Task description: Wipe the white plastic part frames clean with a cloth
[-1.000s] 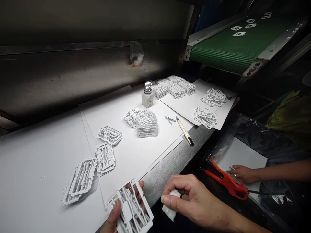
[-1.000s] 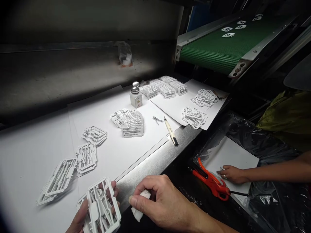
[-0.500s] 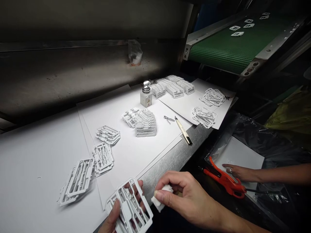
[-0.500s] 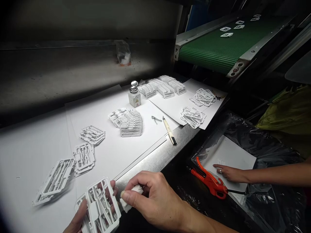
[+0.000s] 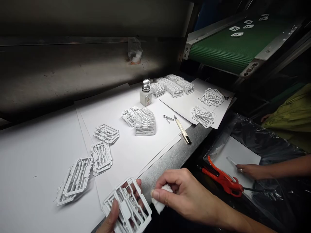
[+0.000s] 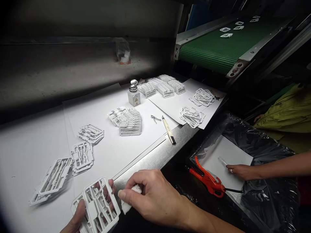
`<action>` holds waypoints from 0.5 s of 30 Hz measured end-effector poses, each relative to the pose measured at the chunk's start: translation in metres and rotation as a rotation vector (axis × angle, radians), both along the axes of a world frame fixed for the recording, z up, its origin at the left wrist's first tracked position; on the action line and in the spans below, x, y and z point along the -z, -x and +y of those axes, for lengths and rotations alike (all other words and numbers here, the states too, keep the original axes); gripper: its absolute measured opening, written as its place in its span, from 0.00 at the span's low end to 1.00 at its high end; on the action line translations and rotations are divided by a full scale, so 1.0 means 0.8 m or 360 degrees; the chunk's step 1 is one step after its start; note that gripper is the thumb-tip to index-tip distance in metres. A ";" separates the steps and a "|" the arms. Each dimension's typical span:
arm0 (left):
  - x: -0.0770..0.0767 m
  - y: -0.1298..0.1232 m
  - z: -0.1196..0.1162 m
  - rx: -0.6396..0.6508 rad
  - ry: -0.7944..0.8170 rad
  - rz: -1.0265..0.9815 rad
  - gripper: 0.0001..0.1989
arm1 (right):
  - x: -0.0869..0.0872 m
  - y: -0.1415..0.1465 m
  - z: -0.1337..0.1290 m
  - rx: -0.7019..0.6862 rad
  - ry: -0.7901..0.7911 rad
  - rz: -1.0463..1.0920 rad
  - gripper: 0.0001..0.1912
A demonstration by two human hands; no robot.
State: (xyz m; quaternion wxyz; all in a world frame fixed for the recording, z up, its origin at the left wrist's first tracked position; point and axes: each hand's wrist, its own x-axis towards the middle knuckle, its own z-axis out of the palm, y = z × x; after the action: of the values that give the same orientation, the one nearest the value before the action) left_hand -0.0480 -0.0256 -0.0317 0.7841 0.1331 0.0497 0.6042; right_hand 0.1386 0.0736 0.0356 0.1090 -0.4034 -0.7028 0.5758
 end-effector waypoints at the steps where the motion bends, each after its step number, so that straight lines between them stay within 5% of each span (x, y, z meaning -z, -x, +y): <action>1: 0.001 0.001 0.000 0.0006 0.0031 0.0003 0.31 | 0.000 0.000 0.002 0.0040 0.0013 0.0009 0.12; 5: 0.005 -0.003 -0.007 -0.0024 0.0315 0.0152 0.27 | -0.002 0.010 0.001 0.0119 -0.0041 0.0220 0.07; 9: 0.006 -0.010 -0.012 -0.0196 0.0586 0.0170 0.21 | 0.002 0.018 -0.009 -0.0002 -0.0394 0.0513 0.10; 15: -0.010 -0.012 -0.009 -0.0180 0.0538 0.0114 0.24 | 0.001 0.008 -0.011 -0.0285 -0.0448 0.0295 0.07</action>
State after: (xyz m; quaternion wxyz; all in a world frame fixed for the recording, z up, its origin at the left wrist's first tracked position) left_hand -0.0386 -0.0326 -0.0233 0.7579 0.0178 0.1859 0.6251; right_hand 0.1321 0.0650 0.0345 0.1771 -0.2653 -0.7964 0.5137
